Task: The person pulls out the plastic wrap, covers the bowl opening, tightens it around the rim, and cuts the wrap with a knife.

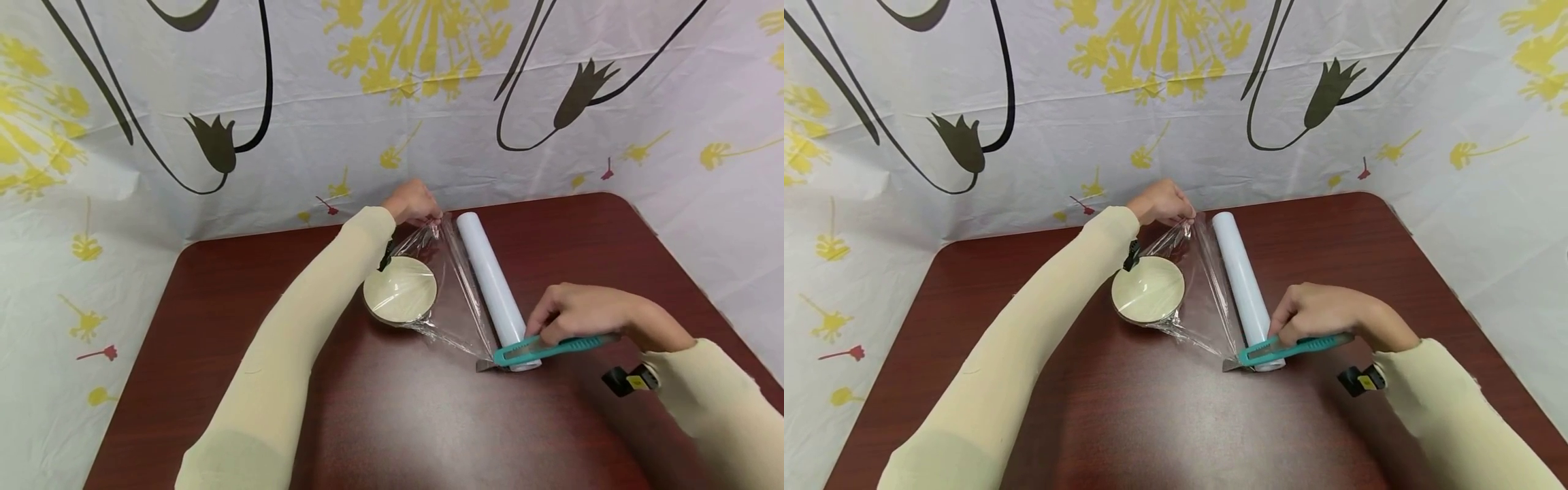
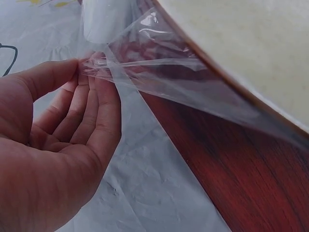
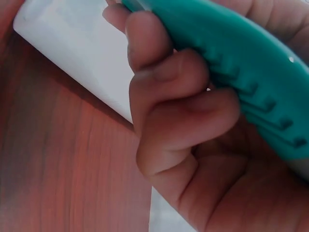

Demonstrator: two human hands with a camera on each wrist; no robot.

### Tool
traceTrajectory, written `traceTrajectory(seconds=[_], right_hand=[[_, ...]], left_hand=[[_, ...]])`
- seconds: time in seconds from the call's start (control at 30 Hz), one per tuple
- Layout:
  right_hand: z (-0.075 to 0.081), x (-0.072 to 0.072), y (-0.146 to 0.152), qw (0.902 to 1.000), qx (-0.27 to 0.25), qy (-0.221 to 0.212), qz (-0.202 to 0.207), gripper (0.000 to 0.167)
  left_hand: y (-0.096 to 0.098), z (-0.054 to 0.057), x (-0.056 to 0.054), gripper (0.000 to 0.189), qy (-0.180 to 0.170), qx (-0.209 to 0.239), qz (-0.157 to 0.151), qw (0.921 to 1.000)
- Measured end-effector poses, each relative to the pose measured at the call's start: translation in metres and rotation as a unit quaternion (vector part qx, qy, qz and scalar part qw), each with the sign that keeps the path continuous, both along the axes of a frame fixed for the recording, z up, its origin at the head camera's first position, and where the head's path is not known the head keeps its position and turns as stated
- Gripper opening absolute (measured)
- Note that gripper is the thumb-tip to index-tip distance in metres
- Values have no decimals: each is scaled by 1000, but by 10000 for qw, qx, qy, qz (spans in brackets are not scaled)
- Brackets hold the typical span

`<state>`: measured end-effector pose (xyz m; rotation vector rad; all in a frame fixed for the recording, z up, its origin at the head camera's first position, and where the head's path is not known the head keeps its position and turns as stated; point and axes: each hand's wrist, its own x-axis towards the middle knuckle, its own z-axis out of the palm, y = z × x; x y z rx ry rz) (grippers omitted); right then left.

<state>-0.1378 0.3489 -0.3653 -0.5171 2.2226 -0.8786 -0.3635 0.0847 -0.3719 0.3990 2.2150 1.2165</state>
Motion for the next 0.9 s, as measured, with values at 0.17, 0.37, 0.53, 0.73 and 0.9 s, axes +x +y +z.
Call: traceTrajectory(seconds=[0.17, 0.37, 0.53, 0.73, 0.9], right_hand=[[0, 13, 4, 9996, -194, 18, 216, 22], [-2, 26, 7, 9983, -380, 11, 438, 25], [-4, 33, 12, 9980, -494, -16, 400, 24], [-6, 40, 19, 9967, -688, 45, 424, 30], [-6, 44, 21, 9973, -674, 69, 300, 33]], left_hand=[[0, 1, 1, 14, 65, -18, -46, 10000], [-1, 3, 2, 16, -75, 87, -70, 9999], [-2, 5, 2, 18, -179, 124, -51, 9997], [-1, 5, 2, 21, -505, 209, 4, 9985], [0, 5, 2, 26, -626, 174, 7, 9979]])
